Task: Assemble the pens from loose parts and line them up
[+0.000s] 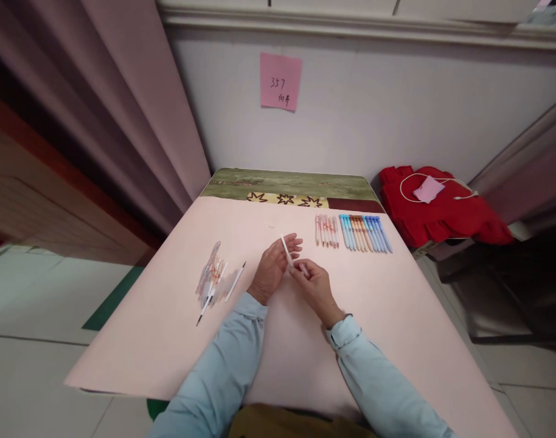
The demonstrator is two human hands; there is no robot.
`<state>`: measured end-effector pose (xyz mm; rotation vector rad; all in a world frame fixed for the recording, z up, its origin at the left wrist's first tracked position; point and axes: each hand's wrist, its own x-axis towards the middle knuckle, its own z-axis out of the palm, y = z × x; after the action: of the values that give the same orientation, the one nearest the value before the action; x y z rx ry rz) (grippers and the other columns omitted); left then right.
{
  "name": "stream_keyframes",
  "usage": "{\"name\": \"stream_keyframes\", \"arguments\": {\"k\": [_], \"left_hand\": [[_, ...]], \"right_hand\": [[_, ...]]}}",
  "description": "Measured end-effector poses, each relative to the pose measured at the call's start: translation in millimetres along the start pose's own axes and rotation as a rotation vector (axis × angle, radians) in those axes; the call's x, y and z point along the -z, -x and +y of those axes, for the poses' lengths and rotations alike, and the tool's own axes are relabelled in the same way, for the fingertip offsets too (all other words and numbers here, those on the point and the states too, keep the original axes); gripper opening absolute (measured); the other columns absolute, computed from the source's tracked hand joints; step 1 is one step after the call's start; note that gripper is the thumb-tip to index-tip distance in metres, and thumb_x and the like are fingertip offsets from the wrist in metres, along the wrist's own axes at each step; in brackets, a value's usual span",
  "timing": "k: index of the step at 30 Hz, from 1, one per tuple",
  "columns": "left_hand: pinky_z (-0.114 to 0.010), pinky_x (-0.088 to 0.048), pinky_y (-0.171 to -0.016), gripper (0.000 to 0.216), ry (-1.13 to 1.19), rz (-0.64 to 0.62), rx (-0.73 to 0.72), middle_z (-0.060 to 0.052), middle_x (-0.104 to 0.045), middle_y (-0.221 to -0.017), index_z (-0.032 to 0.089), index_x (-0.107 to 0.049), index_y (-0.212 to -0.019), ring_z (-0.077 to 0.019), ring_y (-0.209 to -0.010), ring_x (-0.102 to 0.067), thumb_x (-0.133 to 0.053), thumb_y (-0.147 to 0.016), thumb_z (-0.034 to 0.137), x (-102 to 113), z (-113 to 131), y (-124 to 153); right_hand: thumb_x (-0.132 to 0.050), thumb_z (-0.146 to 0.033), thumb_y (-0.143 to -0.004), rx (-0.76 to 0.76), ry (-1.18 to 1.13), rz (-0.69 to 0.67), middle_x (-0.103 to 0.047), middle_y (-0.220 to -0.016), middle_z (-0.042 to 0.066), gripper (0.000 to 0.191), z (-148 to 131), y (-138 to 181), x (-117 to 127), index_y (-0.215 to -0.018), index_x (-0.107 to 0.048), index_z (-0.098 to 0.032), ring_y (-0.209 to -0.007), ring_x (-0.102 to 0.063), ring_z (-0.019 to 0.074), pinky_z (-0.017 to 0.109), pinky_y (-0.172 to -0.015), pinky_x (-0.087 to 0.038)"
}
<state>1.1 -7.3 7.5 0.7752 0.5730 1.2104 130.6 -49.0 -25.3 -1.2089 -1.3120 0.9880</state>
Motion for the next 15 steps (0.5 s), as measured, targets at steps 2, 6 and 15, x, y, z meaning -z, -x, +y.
{"name": "stream_keyframes", "arguments": {"k": [2,6,15], "left_hand": [[-0.035,-0.047,-0.093,0.050,-0.009,0.037,-0.012,-0.014,-0.065,-0.121,0.016,-0.065,-0.120,-0.0213,-0.104,-0.062,-0.052,-0.091,0.054,-1,-1,0],[-0.031,-0.048,-0.081,0.034,-0.125,0.096,-0.019,-0.011,-0.068,-0.104,0.016,-0.068,-0.105,-0.0162,-0.085,-0.063,-0.062,-0.086,0.044,2,-6,-3],[-0.024,-0.039,-0.063,0.023,-0.446,-0.139,0.079,0.001,-0.058,-0.073,0.016,-0.061,-0.080,-0.0105,-0.064,-0.050,-0.077,-0.069,0.027,-5,-18,4]], "right_hand": [[-0.068,-0.040,-0.082,-0.028,-0.113,0.037,-0.062,-0.077,-0.001,0.022,-2,-2,1,-0.089,-0.069,-0.019,-0.069,-0.051,0.0144,0.026,-0.067,-0.041],[-0.070,-0.041,-0.081,-0.070,-0.327,0.113,-0.060,-0.078,-0.001,0.023,-5,-5,4,-0.088,-0.068,-0.019,-0.071,-0.050,0.0138,0.026,-0.069,-0.041],[-0.073,-0.044,-0.078,-0.152,-0.635,0.114,-0.060,-0.086,0.000,0.036,-7,-8,9,-0.108,-0.069,-0.024,-0.074,-0.052,0.0136,0.028,-0.072,-0.045]]}}
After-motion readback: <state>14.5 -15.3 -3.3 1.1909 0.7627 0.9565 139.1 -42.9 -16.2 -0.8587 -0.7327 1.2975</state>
